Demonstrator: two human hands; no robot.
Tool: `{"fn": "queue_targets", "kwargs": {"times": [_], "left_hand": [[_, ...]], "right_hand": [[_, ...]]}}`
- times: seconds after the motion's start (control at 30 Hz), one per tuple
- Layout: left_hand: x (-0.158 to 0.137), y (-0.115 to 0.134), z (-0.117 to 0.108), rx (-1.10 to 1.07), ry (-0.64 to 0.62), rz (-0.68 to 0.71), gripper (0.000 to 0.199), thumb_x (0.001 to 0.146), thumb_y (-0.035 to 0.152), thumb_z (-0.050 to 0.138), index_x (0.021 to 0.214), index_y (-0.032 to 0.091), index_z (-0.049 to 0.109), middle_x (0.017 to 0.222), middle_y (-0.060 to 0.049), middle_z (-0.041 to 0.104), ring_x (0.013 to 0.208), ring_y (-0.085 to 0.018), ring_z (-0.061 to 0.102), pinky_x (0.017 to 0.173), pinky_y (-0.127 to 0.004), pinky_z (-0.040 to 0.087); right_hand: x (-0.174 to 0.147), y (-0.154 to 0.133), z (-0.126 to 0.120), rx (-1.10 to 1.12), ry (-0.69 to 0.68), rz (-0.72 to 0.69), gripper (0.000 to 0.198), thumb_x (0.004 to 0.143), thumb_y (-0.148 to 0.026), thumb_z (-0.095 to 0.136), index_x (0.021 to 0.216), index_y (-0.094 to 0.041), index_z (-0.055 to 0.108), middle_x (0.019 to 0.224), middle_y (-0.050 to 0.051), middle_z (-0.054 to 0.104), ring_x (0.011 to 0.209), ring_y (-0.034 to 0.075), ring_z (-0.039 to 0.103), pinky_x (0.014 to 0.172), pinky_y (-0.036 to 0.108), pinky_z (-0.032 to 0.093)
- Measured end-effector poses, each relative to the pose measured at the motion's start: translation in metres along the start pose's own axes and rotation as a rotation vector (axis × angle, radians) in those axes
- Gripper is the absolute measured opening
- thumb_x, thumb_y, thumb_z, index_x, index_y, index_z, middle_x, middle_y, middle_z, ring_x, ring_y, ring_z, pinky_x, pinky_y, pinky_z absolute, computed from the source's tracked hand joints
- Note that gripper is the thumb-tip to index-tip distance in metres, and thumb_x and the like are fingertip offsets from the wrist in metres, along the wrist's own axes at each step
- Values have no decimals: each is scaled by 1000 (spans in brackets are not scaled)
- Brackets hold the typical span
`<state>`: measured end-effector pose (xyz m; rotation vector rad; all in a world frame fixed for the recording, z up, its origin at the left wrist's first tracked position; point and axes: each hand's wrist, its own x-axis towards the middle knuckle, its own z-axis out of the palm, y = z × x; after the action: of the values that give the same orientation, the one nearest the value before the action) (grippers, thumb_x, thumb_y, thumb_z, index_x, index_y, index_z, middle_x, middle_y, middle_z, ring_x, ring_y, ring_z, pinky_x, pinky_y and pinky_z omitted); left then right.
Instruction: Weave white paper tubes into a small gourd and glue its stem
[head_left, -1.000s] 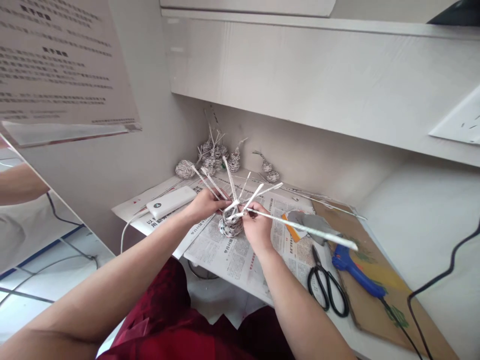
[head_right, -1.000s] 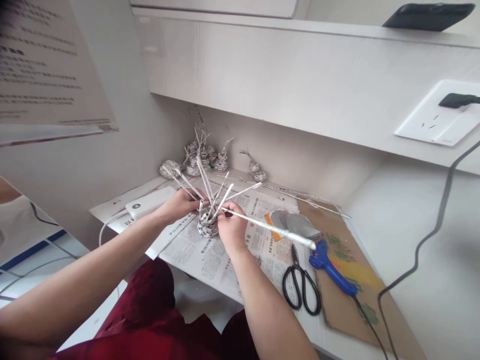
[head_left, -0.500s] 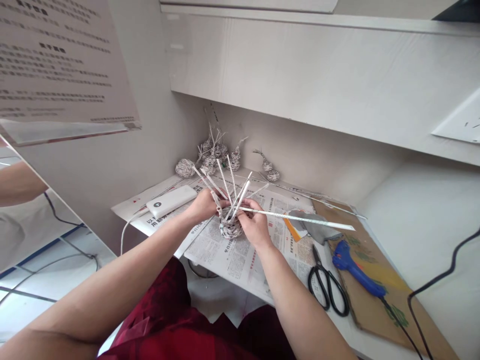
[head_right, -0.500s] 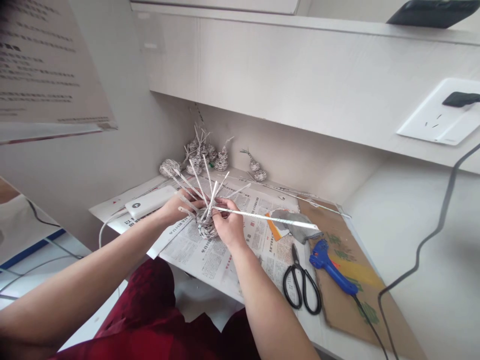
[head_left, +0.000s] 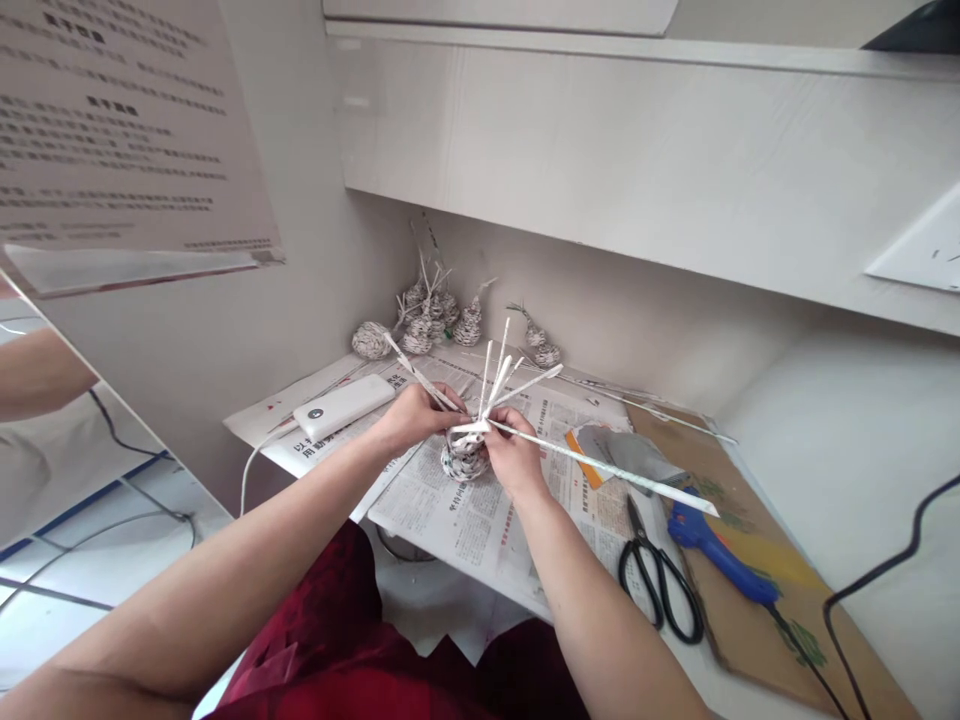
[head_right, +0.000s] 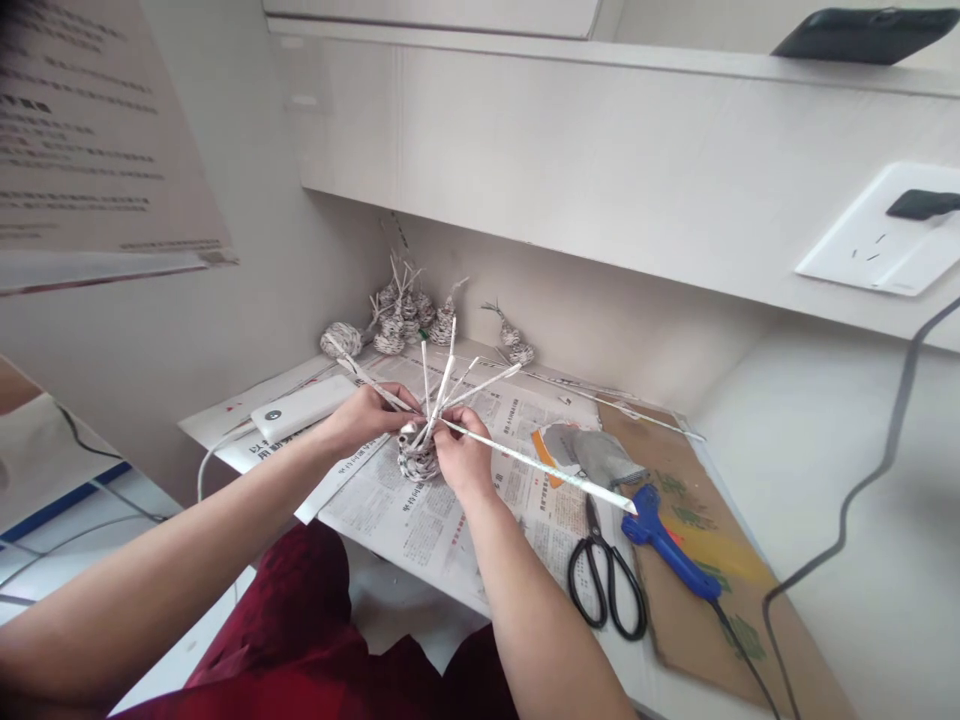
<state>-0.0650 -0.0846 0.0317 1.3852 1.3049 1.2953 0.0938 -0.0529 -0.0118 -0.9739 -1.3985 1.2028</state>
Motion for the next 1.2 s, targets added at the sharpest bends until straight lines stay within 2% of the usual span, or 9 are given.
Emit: {"fn": "queue_targets", "kwargs": {"times": [0.1,0.23,0.4,0.53,0.7,0.8,0.93,1.07,1.2], "left_hand": [[1,-1,0,32,30,27,23,58,22,79,75,13,67,63,-1,66,57,-13,59,55,-24,46],[1,-3,1,-8,36,18,22,58,20,76,77,13,67,66,-2,68,60,-15,62,58,-25,49],[1,-9,3,-8,47,4,26,58,20,76,82,12,69,69,-3,70,63,-17,65,62,-27,51],[0,-9,9,93,76,2,25,62,24,75,84,13,71,72,-5,72,65,-18,66,63,-28,52],[-2,-8,15,166,130,-3,22,66,27,72,83,15,72,73,-5,72,67,-18,66,62,-27,51],[-1,-12,14,171,148,33,23,67,26,70,86,15,73,72,-3,71,66,-17,65,60,-25,50],[-2,-17,13,191,232,29,28,66,25,69,93,16,72,68,-2,69,61,-16,62,56,-24,46],[-2,-17,11,206,256,28,31,66,25,69,95,16,72,64,0,65,57,-14,58,54,-24,44],[-4,-12,11,136,216,20,35,63,24,72,96,14,71,63,1,63,56,-13,57,54,-24,43]], "right_hand": [[-1,-7,-1,97,-34,96,23,66,-38,71,78,-21,61,62,-3,65,53,14,57,51,25,46],[-1,-17,-6,246,-179,241,28,57,-34,80,75,-19,63,60,-3,66,50,14,58,52,28,48],[2,-14,-9,332,-230,294,32,56,-35,84,76,-16,68,69,2,70,60,16,63,55,27,51],[3,-11,-7,379,-235,332,32,53,-32,84,76,-16,68,66,2,69,56,17,62,52,28,49],[0,-21,-5,311,-246,229,30,65,-44,75,77,-17,70,71,6,71,56,18,62,50,30,48],[-2,-23,-3,253,-205,137,34,71,-47,69,87,-17,72,77,6,71,60,18,62,55,30,49],[-4,-20,-3,-41,-112,-67,33,74,-41,67,98,-19,72,83,5,73,71,20,65,66,30,51],[-9,-23,-7,-368,-50,-156,24,76,-33,62,90,-18,72,73,4,72,63,19,64,64,29,50],[-12,-26,-8,-430,-92,-201,22,75,-26,57,89,-20,73,69,1,71,57,16,61,57,26,47]]}}
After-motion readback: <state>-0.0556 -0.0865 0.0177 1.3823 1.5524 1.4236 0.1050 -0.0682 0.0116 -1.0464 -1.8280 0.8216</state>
